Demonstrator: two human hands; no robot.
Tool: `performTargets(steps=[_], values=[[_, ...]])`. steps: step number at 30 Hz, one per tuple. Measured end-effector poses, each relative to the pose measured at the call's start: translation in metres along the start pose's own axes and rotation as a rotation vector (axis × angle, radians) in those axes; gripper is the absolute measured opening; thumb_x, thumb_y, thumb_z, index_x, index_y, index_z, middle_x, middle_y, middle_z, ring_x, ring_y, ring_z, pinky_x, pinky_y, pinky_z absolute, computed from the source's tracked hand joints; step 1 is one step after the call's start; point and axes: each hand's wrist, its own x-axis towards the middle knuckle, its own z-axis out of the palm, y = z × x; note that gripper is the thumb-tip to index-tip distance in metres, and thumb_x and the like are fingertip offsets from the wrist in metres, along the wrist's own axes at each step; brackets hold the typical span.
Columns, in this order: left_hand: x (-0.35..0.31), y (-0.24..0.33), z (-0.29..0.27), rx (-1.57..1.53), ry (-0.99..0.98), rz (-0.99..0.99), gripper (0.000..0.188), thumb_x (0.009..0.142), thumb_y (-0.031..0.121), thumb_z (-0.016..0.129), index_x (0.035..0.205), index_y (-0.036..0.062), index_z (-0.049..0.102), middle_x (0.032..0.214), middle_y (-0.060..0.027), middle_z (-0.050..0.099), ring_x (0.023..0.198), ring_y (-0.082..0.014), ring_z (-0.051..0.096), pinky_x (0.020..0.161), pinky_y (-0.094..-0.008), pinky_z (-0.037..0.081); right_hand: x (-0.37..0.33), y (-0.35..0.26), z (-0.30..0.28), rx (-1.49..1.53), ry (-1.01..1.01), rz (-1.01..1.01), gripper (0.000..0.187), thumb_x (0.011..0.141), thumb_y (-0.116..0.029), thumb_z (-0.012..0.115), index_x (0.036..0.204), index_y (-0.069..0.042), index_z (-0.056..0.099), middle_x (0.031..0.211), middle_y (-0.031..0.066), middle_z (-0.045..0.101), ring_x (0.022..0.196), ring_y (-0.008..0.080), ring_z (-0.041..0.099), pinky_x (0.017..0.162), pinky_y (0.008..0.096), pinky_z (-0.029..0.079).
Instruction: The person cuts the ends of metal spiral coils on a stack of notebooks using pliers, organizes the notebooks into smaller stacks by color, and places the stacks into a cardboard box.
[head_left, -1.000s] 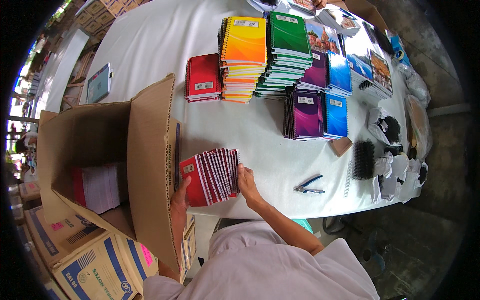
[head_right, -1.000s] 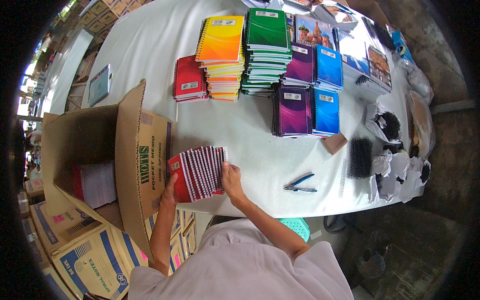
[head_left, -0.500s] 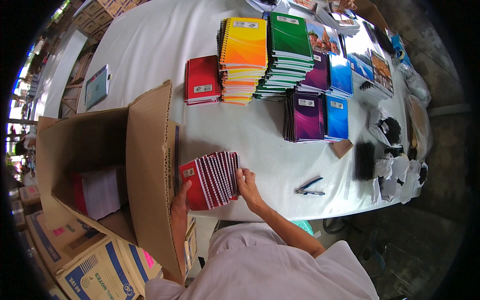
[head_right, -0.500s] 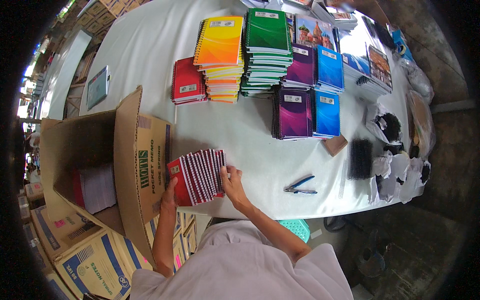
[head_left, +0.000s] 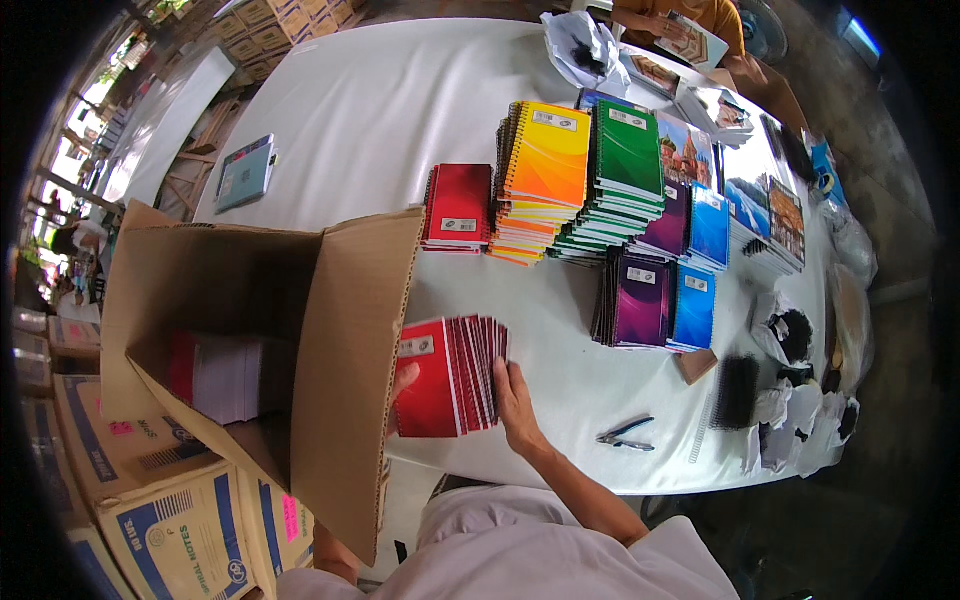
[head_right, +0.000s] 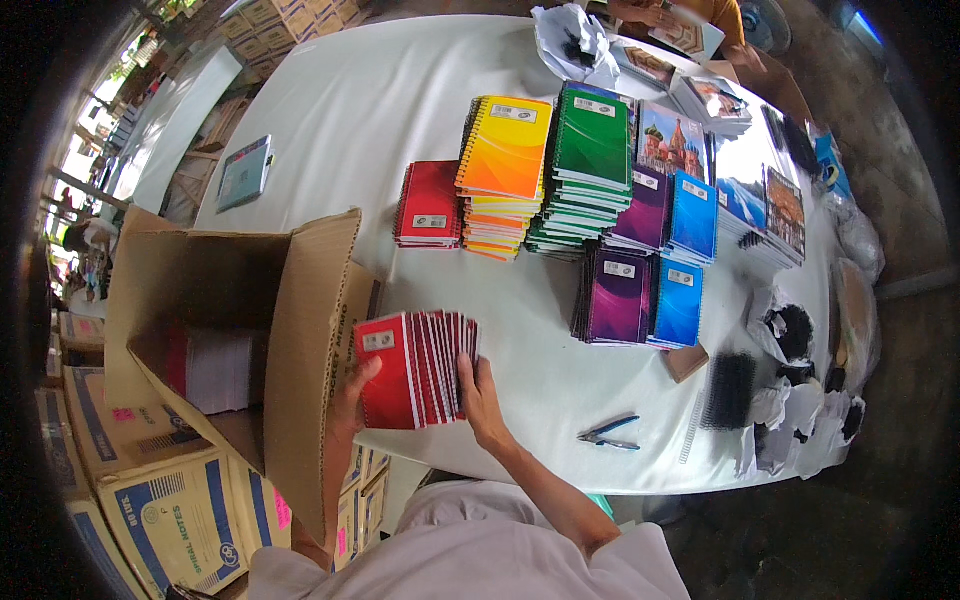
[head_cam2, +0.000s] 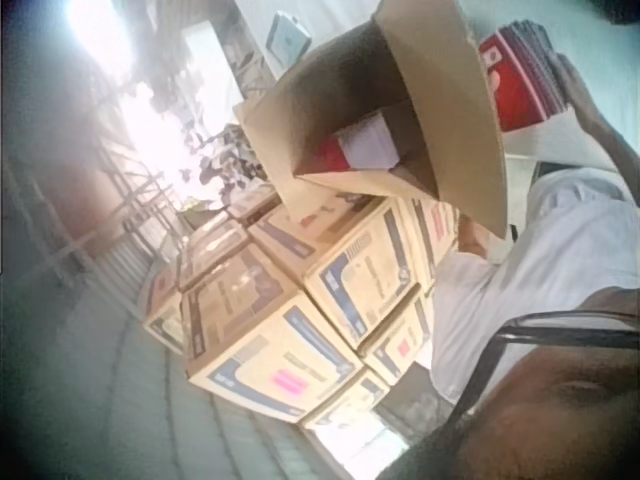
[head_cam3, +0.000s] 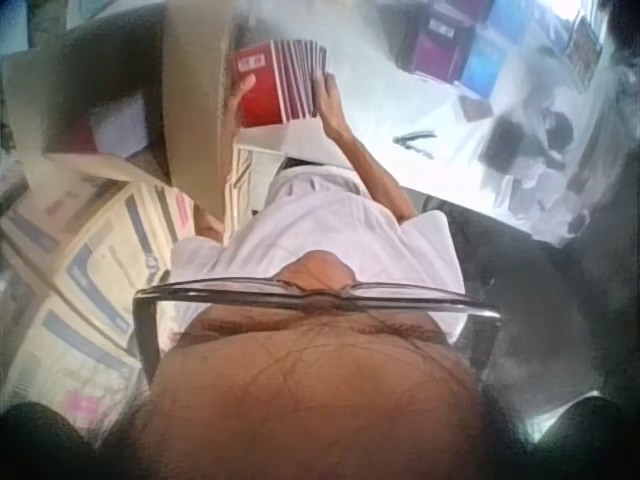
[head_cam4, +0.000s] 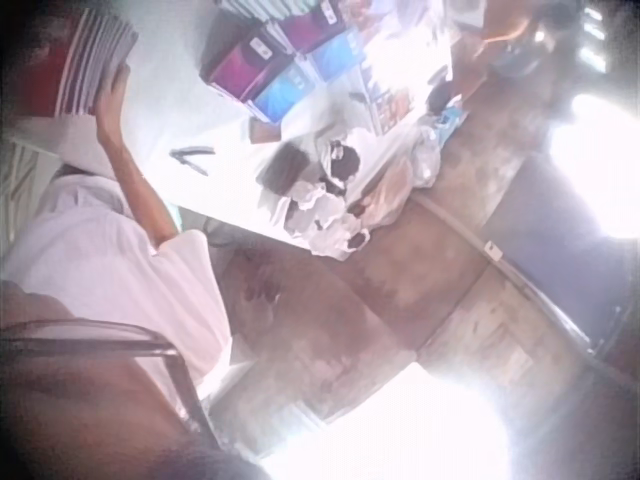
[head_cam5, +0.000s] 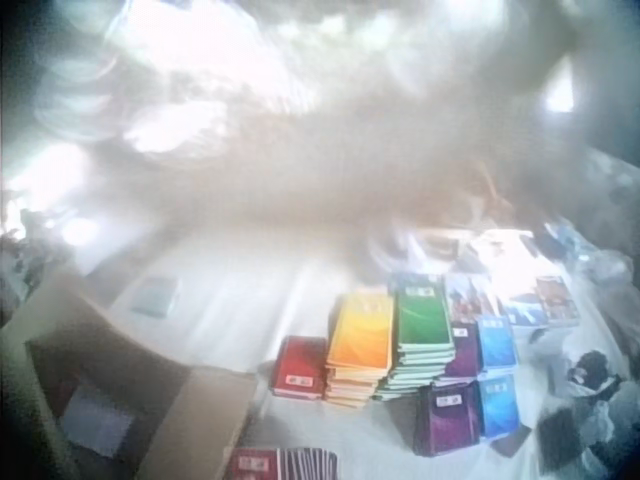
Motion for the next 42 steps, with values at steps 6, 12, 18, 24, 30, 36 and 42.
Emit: performTargets(steps=[6, 12, 18, 24, 30, 36, 42], values=[[0.003, 0.087, 0.046, 0.024, -0.027, 0.218, 0.065, 0.082, 0.037, 0.070, 0.134, 0.0069, 0.046, 0.126, -0.0101, 0.057, 0.114, -0.0221, 0.055, 0.099, -0.0389, 0.043, 0.041, -0.098, 0.020, 0.106, -0.126, -0.157, 0.060, 0.098, -0.053, 0.039, 0.117, 0.003, 0.050, 0.098, 0.0107, 0.055, 0.087, 0.0165, 0.049, 0.078, 0.0292, 0.043], [0.030, 0.132, 0.050, 0.010, -0.023, 0.326, 0.059, 0.085, 0.036, 0.068, 0.130, 0.0042, 0.049, 0.123, -0.0099, 0.059, 0.111, -0.0190, 0.057, 0.096, -0.0339, 0.044, 0.084, -0.139, 0.051, 0.262, -0.117, -0.321, 0.067, 0.098, -0.052, 0.037, 0.133, 0.005, 0.043, 0.125, 0.0141, 0.053, 0.115, 0.0209, 0.047, 0.102, 0.0306, 0.033], [0.075, 0.162, 0.040, 0.030, -0.002, 0.414, 0.059, 0.085, 0.039, 0.067, 0.131, 0.0060, 0.049, 0.125, -0.0089, 0.057, 0.112, -0.0179, 0.056, 0.096, -0.0340, 0.044, 0.130, -0.167, 0.074, 0.143, -0.071, -0.468, 0.060, 0.100, -0.048, 0.031, 0.116, 0.007, 0.049, 0.116, 0.0221, 0.055, 0.110, 0.0280, 0.051, 0.097, 0.0364, 0.037], [0.122, 0.171, 0.033, 0.039, -0.095, 0.311, 0.064, 0.082, 0.043, 0.069, 0.131, 0.0071, 0.048, 0.124, -0.0083, 0.058, 0.112, -0.0192, 0.056, 0.096, -0.0363, 0.044, 0.165, -0.162, 0.081, 0.054, 0.123, -0.513, 0.060, 0.100, -0.045, 0.028, 0.118, 0.009, 0.047, 0.120, 0.0300, 0.053, 0.114, 0.0428, 0.049, 0.099, 0.0444, 0.034], [0.152, 0.165, 0.031, 0.035, -0.081, 0.260, 0.067, 0.080, 0.045, 0.070, 0.131, 0.0069, 0.049, 0.125, -0.0086, 0.058, 0.112, -0.0199, 0.055, 0.097, -0.0374, 0.043, 0.195, -0.149, 0.078, -0.048, 0.187, -0.500, 0.063, 0.100, -0.043, 0.030, 0.137, 0.009, 0.034, 0.139, 0.0285, 0.039, 0.130, 0.0396, 0.037, 0.109, 0.0399, 0.025], [0.155, 0.156, 0.034, 0.000, 0.011, 0.208, 0.068, 0.079, 0.045, 0.071, 0.130, 0.0052, 0.050, 0.124, -0.0088, 0.059, 0.112, -0.0200, 0.056, 0.097, -0.0365, 0.044, 0.185, -0.137, 0.066, 0.011, 0.138, -0.557, 0.063, 0.101, -0.042, 0.029, 0.143, 0.005, 0.027, 0.150, 0.0212, 0.026, 0.140, 0.0329, 0.022, 0.114, 0.0351, 0.015], [0.162, 0.158, 0.026, 0.121, -0.088, 0.225, 0.065, 0.080, 0.043, 0.071, 0.126, 0.0007, 0.053, 0.116, -0.0098, 0.062, 0.107, -0.0190, 0.059, 0.093, -0.0333, 0.046, 0.145, -0.146, 0.072, -0.063, 0.069, -0.745, 0.065, 0.103, -0.042, 0.022, 0.144, 0.008, 0.023, 0.151, 0.0244, 0.022, 0.142, 0.0346, 0.016, 0.116, 0.0365, 0.009]])
